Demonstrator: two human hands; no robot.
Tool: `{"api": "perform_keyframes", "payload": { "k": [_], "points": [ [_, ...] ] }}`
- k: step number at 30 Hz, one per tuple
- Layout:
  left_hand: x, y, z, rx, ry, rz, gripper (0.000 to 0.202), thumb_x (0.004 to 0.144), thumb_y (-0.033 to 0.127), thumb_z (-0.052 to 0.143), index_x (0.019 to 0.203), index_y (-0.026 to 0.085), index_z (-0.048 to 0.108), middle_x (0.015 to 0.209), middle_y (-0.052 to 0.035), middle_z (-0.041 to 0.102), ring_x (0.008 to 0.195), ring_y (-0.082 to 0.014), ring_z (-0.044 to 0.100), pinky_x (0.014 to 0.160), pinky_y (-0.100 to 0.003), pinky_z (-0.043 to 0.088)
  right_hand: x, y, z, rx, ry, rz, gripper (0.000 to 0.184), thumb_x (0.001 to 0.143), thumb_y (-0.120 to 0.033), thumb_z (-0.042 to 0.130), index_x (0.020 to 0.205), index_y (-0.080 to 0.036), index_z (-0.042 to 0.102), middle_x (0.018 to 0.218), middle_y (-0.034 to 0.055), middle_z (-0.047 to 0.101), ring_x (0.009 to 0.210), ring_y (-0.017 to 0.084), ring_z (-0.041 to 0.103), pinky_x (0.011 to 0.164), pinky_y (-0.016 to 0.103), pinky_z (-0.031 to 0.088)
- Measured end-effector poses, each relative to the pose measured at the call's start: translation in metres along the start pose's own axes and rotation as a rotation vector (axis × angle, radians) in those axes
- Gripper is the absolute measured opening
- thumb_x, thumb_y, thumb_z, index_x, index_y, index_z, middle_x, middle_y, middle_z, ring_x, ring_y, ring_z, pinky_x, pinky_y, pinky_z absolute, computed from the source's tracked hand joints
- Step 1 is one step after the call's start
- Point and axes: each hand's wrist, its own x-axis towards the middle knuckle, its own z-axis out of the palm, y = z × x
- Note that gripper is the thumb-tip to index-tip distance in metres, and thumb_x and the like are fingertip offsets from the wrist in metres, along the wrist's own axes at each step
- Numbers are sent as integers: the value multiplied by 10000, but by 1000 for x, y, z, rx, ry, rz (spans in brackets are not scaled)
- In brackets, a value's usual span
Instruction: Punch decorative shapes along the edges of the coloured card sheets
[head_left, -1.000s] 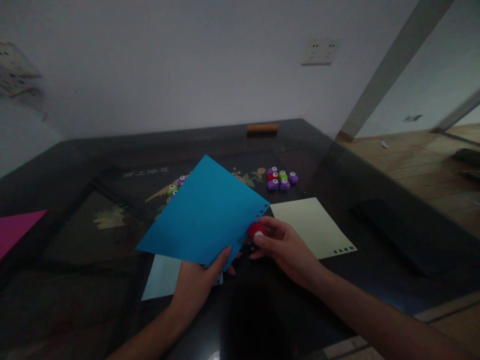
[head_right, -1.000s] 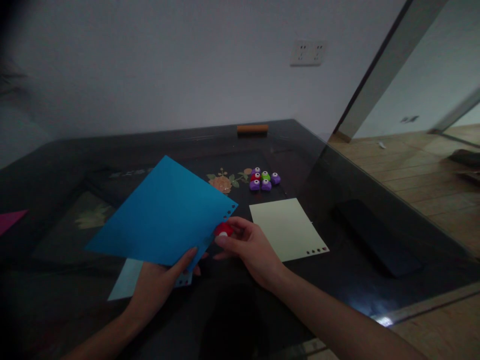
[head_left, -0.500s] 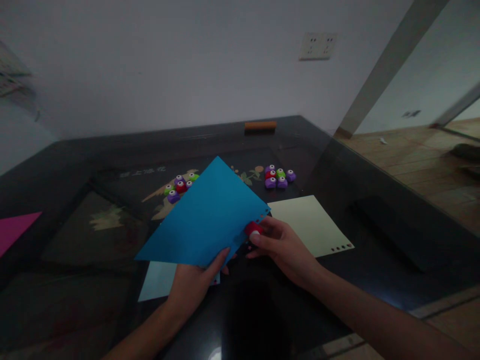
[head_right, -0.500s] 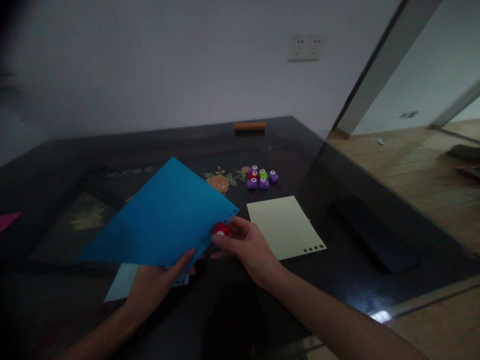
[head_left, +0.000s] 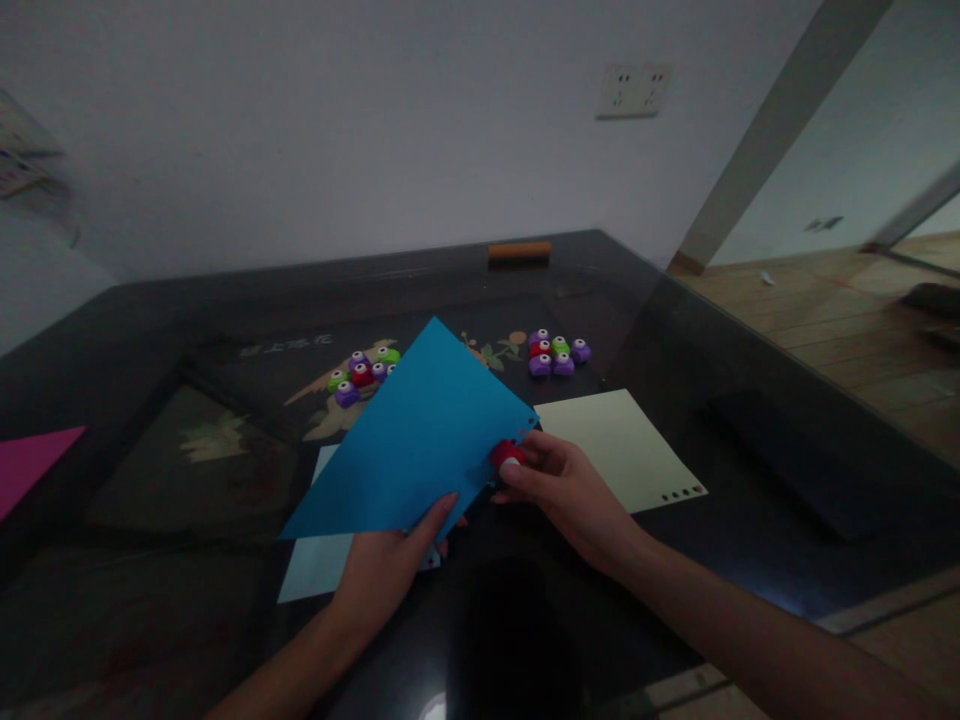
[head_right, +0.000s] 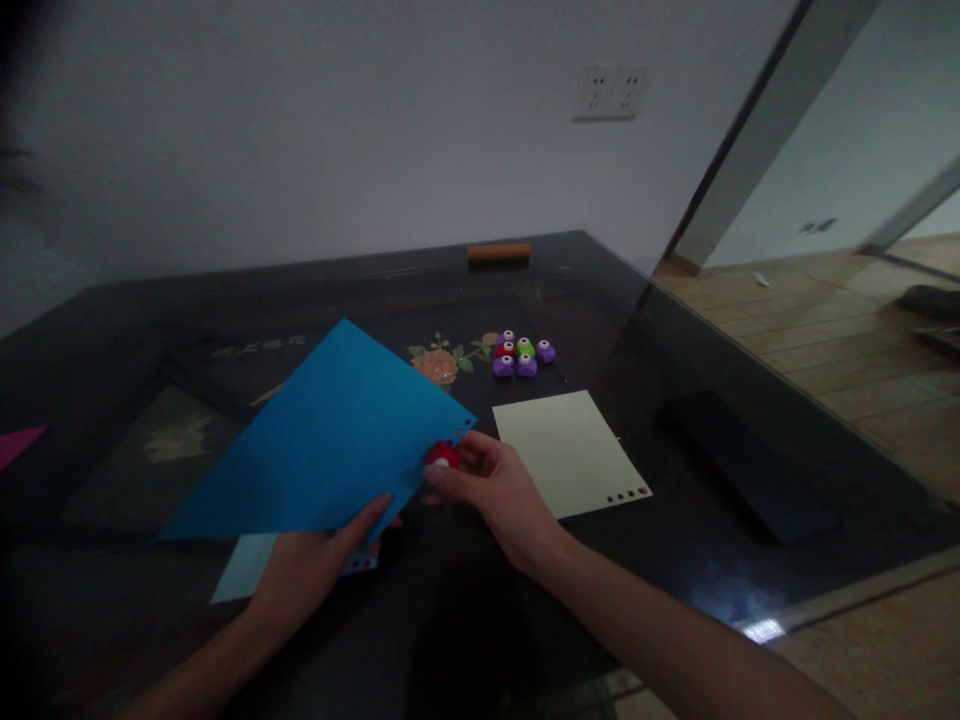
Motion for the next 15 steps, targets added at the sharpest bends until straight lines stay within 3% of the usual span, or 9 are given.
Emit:
{"api": "perform_keyframes", "payload": {
  "k": [15],
  "points": [
    [-3,0,1,69,14,-53,372,720,540,510,614,239,700,590,-16,688,603,-206,634,696,-317,480,2,1,-1,7,47,0,264,666,-250,748,907,-186,659,842,12,651,738,119,601,679,270,521]
  ]
}}
